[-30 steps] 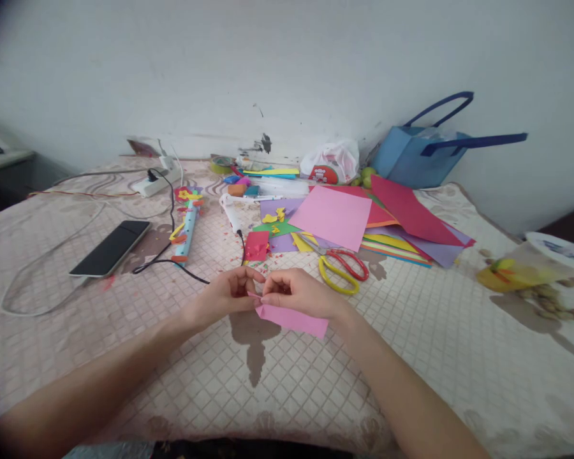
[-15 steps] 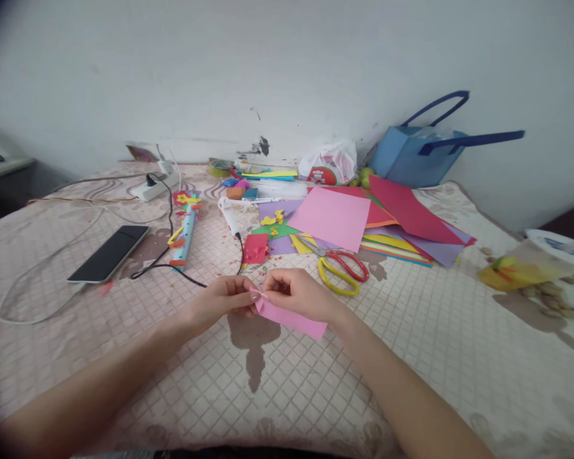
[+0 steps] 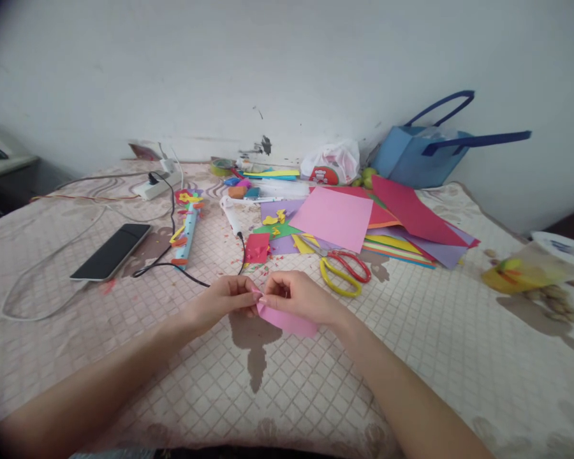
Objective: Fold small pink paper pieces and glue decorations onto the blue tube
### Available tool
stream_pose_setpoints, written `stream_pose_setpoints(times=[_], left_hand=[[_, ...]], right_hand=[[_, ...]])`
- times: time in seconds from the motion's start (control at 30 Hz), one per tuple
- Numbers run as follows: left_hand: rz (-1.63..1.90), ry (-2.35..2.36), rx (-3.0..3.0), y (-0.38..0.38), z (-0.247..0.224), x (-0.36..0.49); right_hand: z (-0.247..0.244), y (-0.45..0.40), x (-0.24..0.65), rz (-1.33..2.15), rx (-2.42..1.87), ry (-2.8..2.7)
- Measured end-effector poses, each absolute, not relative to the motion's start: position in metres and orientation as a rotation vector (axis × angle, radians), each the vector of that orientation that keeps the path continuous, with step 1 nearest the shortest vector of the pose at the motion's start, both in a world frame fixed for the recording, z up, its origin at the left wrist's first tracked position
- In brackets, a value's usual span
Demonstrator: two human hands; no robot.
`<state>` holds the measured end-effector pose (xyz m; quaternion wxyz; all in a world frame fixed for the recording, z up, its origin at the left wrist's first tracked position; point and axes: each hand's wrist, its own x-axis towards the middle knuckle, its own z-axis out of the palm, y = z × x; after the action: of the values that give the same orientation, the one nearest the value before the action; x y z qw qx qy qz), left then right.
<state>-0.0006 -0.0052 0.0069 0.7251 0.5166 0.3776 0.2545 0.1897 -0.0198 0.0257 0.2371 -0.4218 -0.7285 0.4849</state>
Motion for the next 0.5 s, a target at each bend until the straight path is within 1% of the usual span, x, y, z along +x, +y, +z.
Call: stream_pose_setpoints(times=[0.23, 0.5], left_hand=[[0.592, 0.805, 1.111, -0.0034, 0.0033, -0.0007], [0.647, 0.796, 1.071, -0.0032, 0.0021, -0.0006]], right_hand=[[0.0247, -0.019, 0.1885, 1.255, -1.193, -2.022], [0.0248, -0.0201, 0.188, 1.276, -1.179, -1.99]])
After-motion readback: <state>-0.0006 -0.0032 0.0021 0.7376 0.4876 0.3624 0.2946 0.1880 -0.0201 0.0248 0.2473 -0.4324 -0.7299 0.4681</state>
